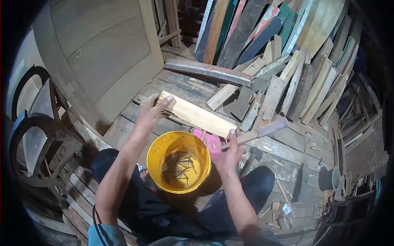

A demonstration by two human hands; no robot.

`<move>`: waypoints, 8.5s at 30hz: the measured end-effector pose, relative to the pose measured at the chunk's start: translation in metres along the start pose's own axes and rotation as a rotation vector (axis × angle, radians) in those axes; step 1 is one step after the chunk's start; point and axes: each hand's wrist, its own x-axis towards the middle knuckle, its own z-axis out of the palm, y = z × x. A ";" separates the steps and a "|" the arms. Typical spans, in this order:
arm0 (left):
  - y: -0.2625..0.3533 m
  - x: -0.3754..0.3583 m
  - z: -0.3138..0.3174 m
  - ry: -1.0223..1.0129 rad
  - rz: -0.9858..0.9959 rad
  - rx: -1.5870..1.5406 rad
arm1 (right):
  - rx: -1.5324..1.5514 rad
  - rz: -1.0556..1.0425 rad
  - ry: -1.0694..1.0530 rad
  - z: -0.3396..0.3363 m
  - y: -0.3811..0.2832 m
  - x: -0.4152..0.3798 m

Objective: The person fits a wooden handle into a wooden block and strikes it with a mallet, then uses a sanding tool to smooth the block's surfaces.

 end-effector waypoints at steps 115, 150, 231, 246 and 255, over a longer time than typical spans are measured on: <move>0.028 -0.004 -0.026 0.321 0.439 -0.461 | -0.948 -0.472 -0.971 0.014 0.047 -0.083; 0.026 -0.011 -0.038 0.209 0.352 -0.489 | -0.983 -0.493 -0.958 0.018 0.045 -0.084; 0.008 -0.005 0.005 0.190 0.348 -0.405 | -0.947 -0.733 -0.787 0.030 0.036 -0.066; -0.007 -0.013 0.044 0.321 0.512 -0.235 | -0.992 -0.729 -0.680 0.064 0.003 -0.039; -0.017 -0.023 0.038 0.211 0.450 -0.200 | -1.009 -0.846 -0.640 0.064 0.009 -0.035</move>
